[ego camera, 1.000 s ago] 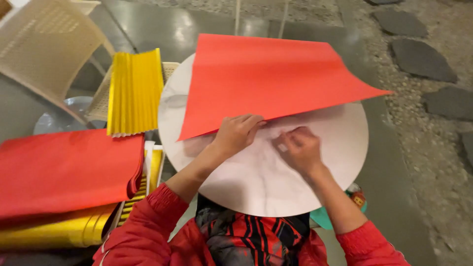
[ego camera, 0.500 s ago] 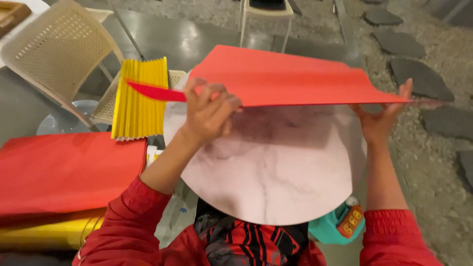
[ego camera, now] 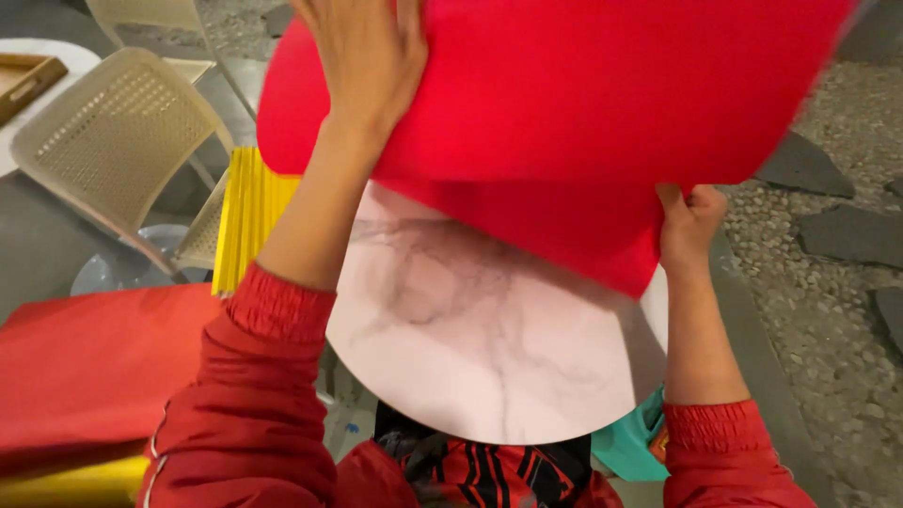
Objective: Folding multiple sheets of colored paper into accordion pleats on a table.
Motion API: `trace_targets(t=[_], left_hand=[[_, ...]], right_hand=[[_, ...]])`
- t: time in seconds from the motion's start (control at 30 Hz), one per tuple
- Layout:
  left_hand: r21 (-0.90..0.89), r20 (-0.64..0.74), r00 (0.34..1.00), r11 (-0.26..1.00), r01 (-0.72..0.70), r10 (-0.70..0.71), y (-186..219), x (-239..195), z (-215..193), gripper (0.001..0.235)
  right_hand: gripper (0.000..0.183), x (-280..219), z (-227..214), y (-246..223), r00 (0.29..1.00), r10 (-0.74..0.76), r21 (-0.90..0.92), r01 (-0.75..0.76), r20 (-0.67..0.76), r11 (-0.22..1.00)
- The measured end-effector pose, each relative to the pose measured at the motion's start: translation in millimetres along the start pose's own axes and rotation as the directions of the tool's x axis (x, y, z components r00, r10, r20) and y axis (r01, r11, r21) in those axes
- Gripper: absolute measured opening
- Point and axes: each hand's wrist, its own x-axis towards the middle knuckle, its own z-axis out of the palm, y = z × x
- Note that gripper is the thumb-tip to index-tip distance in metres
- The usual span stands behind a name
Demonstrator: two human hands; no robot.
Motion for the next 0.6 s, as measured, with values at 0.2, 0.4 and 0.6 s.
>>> trace_targets(t=[0.2, 0.4, 0.6], left_hand=[[-0.336, -0.019, 0.994, 0.936, -0.106, 0.106, 19, -85, -44, 0.036], [-0.038, 0.174, 0.929, 0.945, -0.325, 0.326, 2, -148, -19, 0.036], [-0.066, 0.449, 0.881, 0.989, -0.129, 0.145, -1, -113, 45, 0.061]], right_hand=[[0.025, 30, -6, -1, 0.692, 0.684, 0.533, -0.679, 0.232, 0.505], [0.049, 39, -12, 46, 0.511, 0.798, 0.218, -0.859, 0.321, 0.463], [0.022, 46, -9, -45, 0.198, 0.789, 0.051, -0.977, 0.582, 0.208]])
